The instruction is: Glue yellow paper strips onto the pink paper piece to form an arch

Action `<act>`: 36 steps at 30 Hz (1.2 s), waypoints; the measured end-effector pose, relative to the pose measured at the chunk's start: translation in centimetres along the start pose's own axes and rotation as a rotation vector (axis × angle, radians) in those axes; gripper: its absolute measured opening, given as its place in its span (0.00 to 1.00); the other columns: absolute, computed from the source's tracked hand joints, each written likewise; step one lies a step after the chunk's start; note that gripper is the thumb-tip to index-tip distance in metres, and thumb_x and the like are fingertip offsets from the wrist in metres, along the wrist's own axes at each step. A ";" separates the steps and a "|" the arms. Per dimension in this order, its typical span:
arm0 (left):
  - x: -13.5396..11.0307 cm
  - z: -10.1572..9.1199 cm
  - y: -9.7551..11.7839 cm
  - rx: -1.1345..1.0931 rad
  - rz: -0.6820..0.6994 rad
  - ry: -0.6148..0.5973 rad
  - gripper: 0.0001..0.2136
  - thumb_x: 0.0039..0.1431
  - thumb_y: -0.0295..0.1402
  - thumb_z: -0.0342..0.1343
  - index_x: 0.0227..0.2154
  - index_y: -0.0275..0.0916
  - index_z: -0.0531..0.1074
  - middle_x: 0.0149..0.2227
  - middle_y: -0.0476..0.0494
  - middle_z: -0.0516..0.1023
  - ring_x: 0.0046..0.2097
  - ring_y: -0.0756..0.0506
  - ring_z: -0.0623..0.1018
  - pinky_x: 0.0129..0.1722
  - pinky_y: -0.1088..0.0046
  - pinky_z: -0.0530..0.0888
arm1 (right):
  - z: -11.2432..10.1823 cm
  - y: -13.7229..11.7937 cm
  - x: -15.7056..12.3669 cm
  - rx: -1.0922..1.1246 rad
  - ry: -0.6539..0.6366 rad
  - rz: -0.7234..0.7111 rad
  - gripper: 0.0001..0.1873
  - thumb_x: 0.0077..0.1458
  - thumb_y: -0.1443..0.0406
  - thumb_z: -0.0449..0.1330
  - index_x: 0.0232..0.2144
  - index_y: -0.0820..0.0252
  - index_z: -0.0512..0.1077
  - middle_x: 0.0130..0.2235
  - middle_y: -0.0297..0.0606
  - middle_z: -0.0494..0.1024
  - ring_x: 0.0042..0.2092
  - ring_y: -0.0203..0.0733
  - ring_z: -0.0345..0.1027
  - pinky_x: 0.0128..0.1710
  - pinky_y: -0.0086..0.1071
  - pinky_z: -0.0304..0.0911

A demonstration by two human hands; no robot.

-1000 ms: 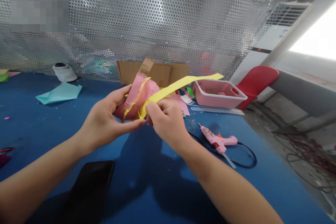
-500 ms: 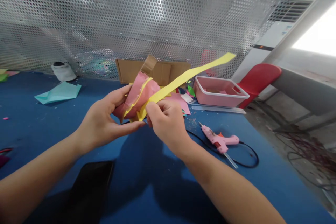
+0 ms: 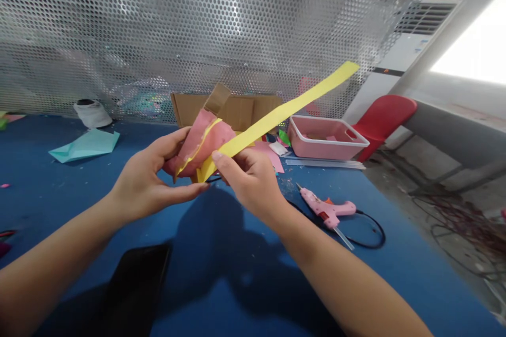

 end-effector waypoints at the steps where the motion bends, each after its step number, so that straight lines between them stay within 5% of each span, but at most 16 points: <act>1: 0.0 0.0 -0.1 0.024 0.013 -0.004 0.36 0.46 0.39 0.67 0.59 0.41 0.63 0.49 0.44 0.78 0.45 0.41 0.78 0.41 0.71 0.76 | -0.1 0.0 -0.1 -0.063 -0.004 0.011 0.21 0.52 0.57 0.57 0.12 0.59 0.66 0.15 0.31 0.65 0.20 0.31 0.58 0.19 0.27 0.54; 4: -0.1 0.2 -0.1 0.091 0.069 -0.034 0.36 0.47 0.39 0.67 0.60 0.45 0.61 0.50 0.46 0.77 0.46 0.42 0.78 0.44 0.71 0.75 | -0.4 -0.2 -0.3 -0.191 0.030 0.024 0.22 0.51 0.61 0.55 0.08 0.58 0.63 0.12 0.31 0.64 0.17 0.31 0.57 0.18 0.28 0.53; 13: -0.1 0.1 0.4 0.149 0.063 -0.047 0.36 0.48 0.35 0.66 0.60 0.42 0.61 0.49 0.47 0.77 0.45 0.44 0.78 0.44 0.74 0.74 | -0.5 0.1 -0.5 -0.133 0.114 -0.007 0.22 0.51 0.63 0.54 0.08 0.58 0.66 0.12 0.31 0.68 0.19 0.31 0.62 0.22 0.27 0.60; 24: -0.1 0.2 0.3 0.045 0.074 -0.079 0.35 0.48 0.34 0.66 0.59 0.39 0.62 0.50 0.44 0.77 0.46 0.44 0.78 0.44 0.74 0.75 | -0.8 -0.2 -0.1 -0.137 0.071 0.028 0.18 0.49 0.62 0.58 0.11 0.59 0.69 0.15 0.31 0.71 0.19 0.32 0.63 0.20 0.27 0.58; 30: 0.0 -0.2 0.1 -0.099 0.010 -0.044 0.37 0.46 0.35 0.69 0.59 0.35 0.63 0.52 0.39 0.76 0.49 0.42 0.78 0.46 0.73 0.75 | -1.0 -0.5 0.3 -0.025 -0.018 0.004 0.10 0.48 0.58 0.64 0.27 0.59 0.75 0.28 0.35 0.78 0.30 0.37 0.71 0.29 0.31 0.67; 36: 0.0 -0.4 -0.1 -0.183 -0.013 -0.065 0.39 0.43 0.34 0.70 0.59 0.34 0.63 0.54 0.38 0.75 0.51 0.40 0.77 0.48 0.72 0.75 | -2.1 0.2 1.2 0.047 0.051 -0.096 0.32 0.35 0.52 0.73 0.41 0.52 0.67 0.44 0.37 0.73 0.46 0.43 0.69 0.46 0.39 0.68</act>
Point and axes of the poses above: each hand's wrist, its own x-axis towards the middle knuckle, its own z-axis out of the palm, y = z × x, the point moved 4 cm from there along x, towards the middle knuckle
